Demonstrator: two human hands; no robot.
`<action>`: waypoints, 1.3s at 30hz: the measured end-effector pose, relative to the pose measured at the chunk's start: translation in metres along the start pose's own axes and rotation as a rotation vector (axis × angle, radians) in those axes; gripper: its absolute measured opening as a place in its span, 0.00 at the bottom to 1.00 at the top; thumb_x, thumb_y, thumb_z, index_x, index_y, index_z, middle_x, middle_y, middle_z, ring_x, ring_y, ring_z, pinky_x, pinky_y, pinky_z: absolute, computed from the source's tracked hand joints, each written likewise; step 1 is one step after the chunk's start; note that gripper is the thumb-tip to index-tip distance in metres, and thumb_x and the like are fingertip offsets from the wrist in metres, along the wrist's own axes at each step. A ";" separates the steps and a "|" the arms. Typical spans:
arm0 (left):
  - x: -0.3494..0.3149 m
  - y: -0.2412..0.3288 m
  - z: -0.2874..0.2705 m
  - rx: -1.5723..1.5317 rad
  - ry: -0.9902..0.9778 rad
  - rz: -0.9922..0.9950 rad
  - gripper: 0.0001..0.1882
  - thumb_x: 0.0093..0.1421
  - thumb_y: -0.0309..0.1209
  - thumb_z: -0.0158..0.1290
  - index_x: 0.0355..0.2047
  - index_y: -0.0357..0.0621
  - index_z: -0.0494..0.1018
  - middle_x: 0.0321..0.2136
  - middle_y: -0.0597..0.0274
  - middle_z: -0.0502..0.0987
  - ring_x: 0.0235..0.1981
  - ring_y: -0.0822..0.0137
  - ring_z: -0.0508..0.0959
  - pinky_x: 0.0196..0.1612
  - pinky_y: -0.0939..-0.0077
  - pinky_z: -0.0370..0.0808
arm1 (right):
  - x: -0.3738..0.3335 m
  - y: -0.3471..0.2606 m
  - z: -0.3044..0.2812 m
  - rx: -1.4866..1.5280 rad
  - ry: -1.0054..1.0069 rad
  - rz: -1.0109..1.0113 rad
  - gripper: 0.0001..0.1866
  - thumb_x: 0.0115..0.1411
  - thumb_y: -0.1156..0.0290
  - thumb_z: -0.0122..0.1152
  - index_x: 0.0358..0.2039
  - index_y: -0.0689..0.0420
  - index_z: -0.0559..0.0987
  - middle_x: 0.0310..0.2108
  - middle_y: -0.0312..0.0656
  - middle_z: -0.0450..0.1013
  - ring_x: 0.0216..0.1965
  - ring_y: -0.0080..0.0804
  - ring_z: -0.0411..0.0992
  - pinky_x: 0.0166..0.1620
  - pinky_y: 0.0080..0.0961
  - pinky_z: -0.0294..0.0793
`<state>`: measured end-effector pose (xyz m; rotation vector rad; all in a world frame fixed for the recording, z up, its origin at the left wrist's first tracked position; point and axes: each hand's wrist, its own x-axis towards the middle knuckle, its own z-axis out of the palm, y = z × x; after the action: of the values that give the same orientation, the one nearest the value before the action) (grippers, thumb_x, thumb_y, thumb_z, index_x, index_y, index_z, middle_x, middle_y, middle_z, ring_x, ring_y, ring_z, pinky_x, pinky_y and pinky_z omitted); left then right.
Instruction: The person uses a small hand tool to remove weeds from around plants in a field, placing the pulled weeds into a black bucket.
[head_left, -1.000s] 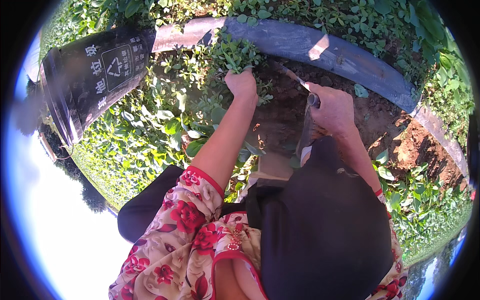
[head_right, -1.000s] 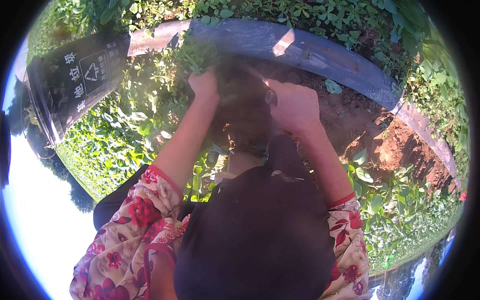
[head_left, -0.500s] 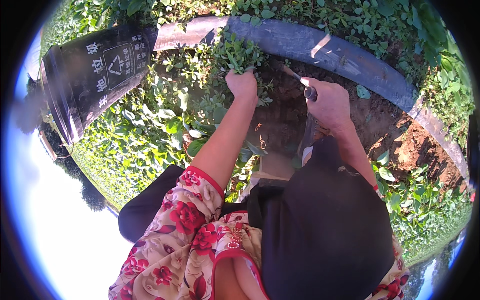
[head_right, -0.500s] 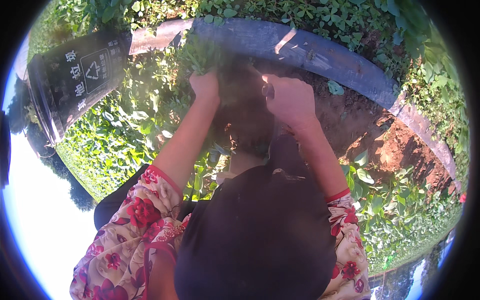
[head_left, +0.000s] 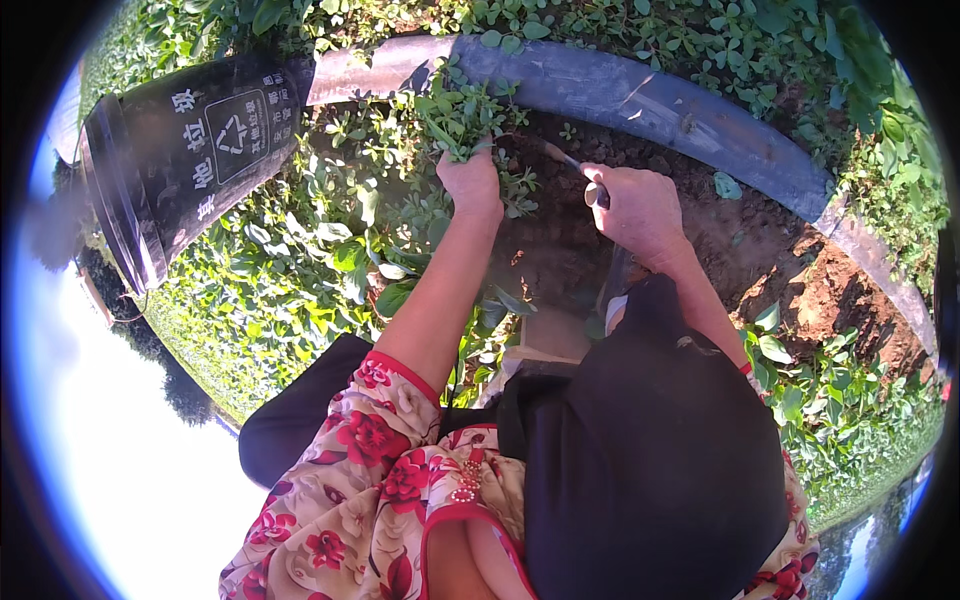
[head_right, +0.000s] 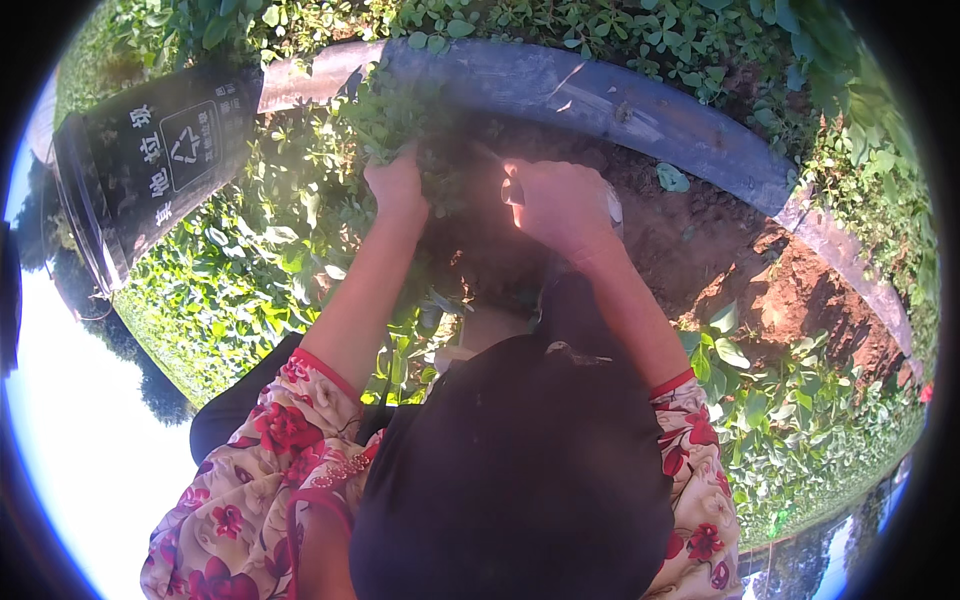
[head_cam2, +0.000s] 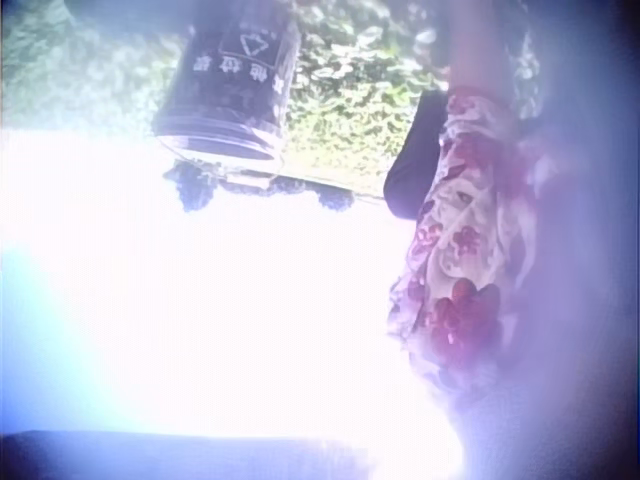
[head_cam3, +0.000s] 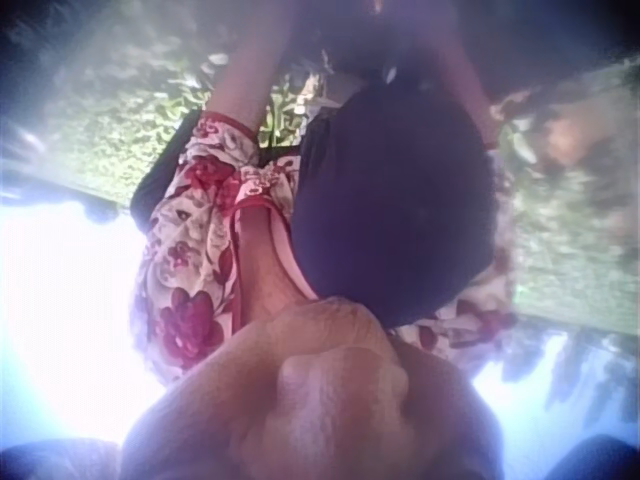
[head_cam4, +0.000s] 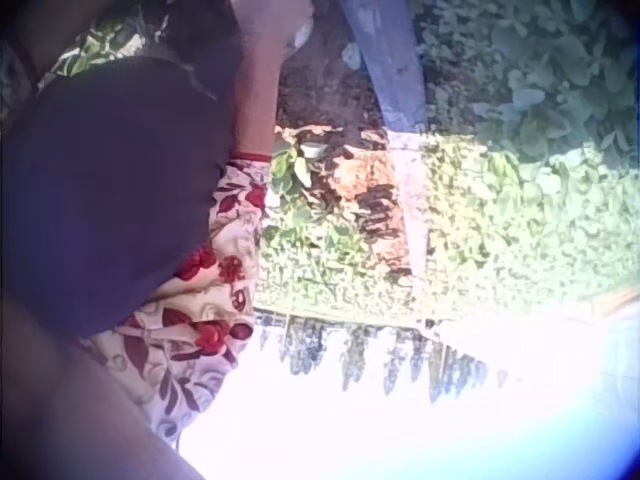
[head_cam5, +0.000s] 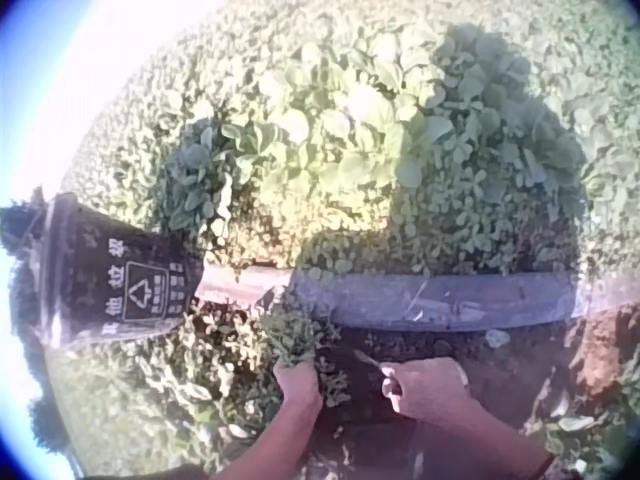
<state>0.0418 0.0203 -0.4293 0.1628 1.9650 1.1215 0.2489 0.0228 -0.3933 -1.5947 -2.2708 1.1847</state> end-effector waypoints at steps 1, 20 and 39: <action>0.004 -0.001 -0.004 -0.030 0.007 0.101 0.17 0.55 0.24 0.58 0.45 0.37 0.70 0.35 0.57 0.75 0.30 0.65 0.76 0.29 0.65 0.75 | -0.006 -0.004 -0.017 0.008 0.014 0.019 0.14 0.49 0.71 0.58 0.39 0.48 0.82 0.26 0.44 0.77 0.27 0.43 0.76 0.31 0.36 0.75; 0.022 0.014 -0.038 0.066 0.155 0.086 0.19 0.58 0.23 0.55 0.50 0.34 0.70 0.44 0.60 0.76 0.40 0.66 0.76 0.43 0.68 0.75 | 0.013 0.000 -0.015 0.015 -0.040 -0.024 0.17 0.47 0.70 0.59 0.40 0.47 0.81 0.28 0.41 0.78 0.31 0.42 0.76 0.34 0.40 0.74; 0.023 0.001 -0.047 0.401 0.004 0.181 0.35 0.50 0.42 0.63 0.51 0.29 0.66 0.51 0.39 0.66 0.49 0.53 0.68 0.53 0.62 0.65 | 0.043 -0.022 0.056 0.135 0.079 -0.318 0.17 0.47 0.70 0.60 0.40 0.53 0.79 0.26 0.45 0.77 0.26 0.45 0.76 0.31 0.39 0.76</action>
<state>-0.0067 0.0011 -0.4314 0.5610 2.1936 0.8236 0.1854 0.0266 -0.4310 -1.1585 -2.2334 1.1412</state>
